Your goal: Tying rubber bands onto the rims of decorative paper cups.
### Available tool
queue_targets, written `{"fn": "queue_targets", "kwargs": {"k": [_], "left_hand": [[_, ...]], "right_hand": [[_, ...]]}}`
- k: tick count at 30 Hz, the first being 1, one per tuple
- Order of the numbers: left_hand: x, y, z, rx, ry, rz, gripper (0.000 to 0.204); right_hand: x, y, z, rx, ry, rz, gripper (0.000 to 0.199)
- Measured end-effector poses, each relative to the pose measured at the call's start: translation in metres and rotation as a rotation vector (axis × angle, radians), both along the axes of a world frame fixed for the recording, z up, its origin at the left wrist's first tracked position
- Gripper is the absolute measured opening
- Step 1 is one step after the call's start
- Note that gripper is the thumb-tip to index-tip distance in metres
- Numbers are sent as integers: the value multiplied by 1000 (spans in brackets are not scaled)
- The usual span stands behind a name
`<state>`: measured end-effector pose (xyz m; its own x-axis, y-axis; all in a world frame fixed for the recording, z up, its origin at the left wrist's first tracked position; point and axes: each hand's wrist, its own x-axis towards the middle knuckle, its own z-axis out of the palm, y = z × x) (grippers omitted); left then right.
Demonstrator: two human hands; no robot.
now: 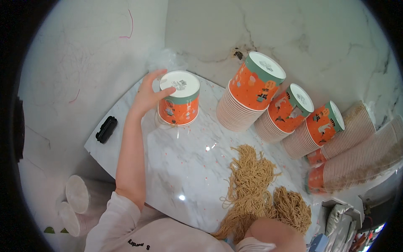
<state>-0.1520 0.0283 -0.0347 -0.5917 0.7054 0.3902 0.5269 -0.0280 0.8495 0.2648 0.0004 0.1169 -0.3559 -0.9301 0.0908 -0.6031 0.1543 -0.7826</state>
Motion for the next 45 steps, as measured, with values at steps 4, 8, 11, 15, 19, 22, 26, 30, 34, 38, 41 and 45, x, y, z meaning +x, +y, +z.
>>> {"fn": "queue_targets", "kwargs": {"k": [4, 8, 11, 15, 19, 22, 26, 30, 34, 38, 41, 45], "left_hand": [[29, -7, 25, 148, 36, 41, 64], [74, 25, 52, 198, 185, -79, 63], [105, 68, 70, 290, 304, -185, 64], [130, 116, 76, 219, 355, -121, 63], [139, 145, 73, 170, 346, -102, 62], [147, 157, 75, 177, 414, -26, 51], [146, 162, 80, 142, 336, -129, 37], [152, 168, 79, 277, 183, -166, 26], [156, 170, 80, 317, 211, -89, 25], [157, 173, 83, 333, 227, -74, 25], [156, 178, 86, 365, 240, -22, 25], [147, 182, 105, 418, 216, -18, 27]], "right_hand": [[47, -36, -31, -112, 58, -28, 36], [86, -49, -56, -104, 205, -81, 44], [90, -50, -60, -151, 206, -71, 42], [90, -47, -61, -232, 203, -29, 40], [96, -38, -59, -163, 259, -42, 30], [101, -31, -56, -175, 345, -89, 27], [109, -30, -60, -107, 400, -93, 25], [108, -28, -59, -202, 404, -106, 23], [109, -25, -56, -180, 510, -163, 19], [110, -26, -57, -172, 559, -210, 15], [106, -21, -50, -187, 565, -207, 13], [108, -21, -51, -127, 546, -154, 11]]}}
